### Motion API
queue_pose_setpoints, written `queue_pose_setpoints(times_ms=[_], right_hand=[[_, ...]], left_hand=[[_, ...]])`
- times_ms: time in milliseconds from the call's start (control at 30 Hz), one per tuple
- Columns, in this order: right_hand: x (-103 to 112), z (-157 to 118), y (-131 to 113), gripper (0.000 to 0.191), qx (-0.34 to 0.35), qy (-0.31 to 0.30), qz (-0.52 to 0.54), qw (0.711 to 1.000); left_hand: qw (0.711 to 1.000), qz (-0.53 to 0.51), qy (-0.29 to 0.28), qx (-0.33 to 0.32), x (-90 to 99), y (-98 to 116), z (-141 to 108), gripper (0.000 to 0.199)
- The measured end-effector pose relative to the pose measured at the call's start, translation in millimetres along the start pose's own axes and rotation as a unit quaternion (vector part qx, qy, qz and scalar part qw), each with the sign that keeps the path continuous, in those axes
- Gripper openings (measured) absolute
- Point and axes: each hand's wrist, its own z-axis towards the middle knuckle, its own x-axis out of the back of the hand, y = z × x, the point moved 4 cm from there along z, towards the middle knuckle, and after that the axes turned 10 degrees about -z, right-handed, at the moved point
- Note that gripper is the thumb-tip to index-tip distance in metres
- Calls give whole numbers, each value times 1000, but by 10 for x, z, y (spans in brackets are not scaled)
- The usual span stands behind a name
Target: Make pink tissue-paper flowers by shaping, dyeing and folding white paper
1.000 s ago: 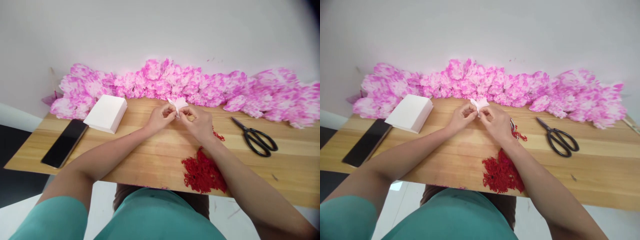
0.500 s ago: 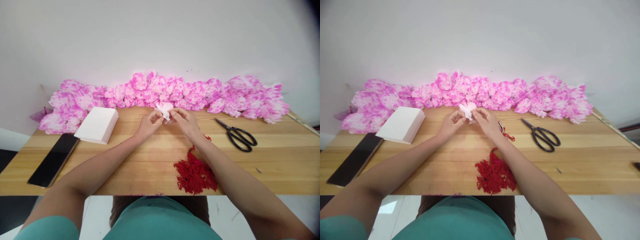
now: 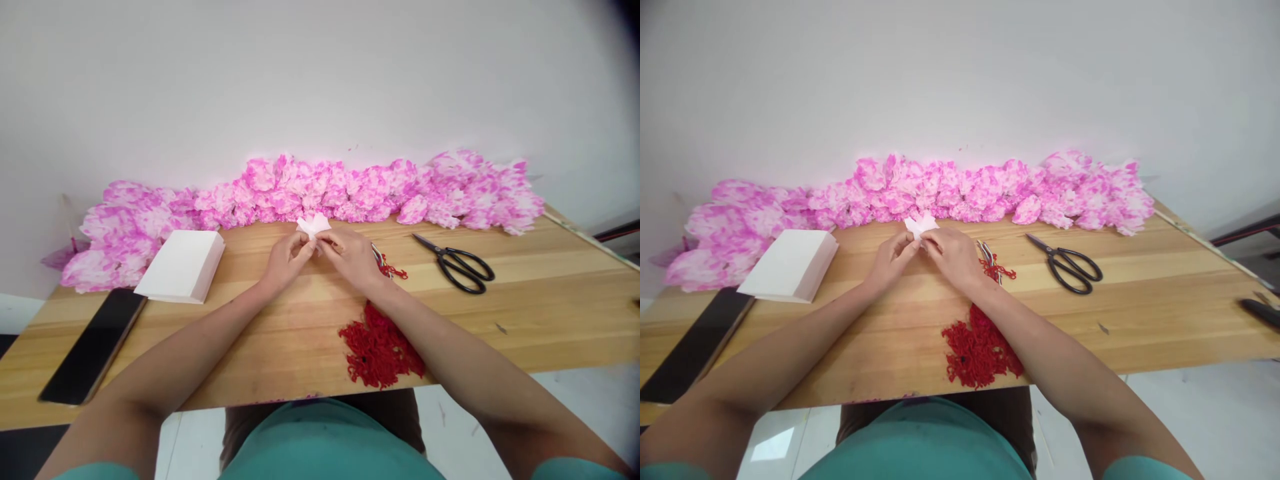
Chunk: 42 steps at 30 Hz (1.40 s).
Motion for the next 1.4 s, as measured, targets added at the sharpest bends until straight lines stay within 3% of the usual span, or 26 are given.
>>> queue_pose_setpoints(times_ms=[133, 233, 367, 433, 600, 700, 900, 1067, 1167, 1300, 1400], right_hand=[[-13, -7, 4, 16, 4, -1, 5, 1000], [-37, 20, 113, 14, -70, -4, 114, 991], [-109, 48, 298, 18, -221, -9, 316, 923], [-136, 56, 317, 23, -246, -16, 359, 900], [-181, 63, 225, 23, -182, -45, 377, 907], [-165, 51, 181, 21, -150, -41, 350, 924], [-26, 34, 64, 26, -101, -29, 154, 983], [8, 83, 158, 27, -103, -28, 154, 982], [119, 116, 174, 25, -102, 12, 157, 982], [332, 106, -57, 25, 45, 81, 63, 994], [315, 68, -155, 26, 113, 70, -26, 991]], left_hand=[[1000, 17, 3, 3, -14, -49, 5, 21], [1000, 6, 17, 11, 7, -91, 13, 19], [999, -26, 42, 21, 46, -110, 14, 18], [999, -24, 41, 19, 52, -98, 11, 20], [999, 42, 19, 11, 40, -86, 11, 35], [998, 64, 22, 13, 39, -108, 10, 34], [997, 79, 19, -5, 35, -86, -8, 32], [998, 58, 3, 9, 43, -65, -7, 30], [998, 62, 2, 10, 45, -70, -5, 31], [994, 107, 7, -19, 30, -57, -9, 32], [987, 152, 0, -56, 2, -11, -20, 32]])
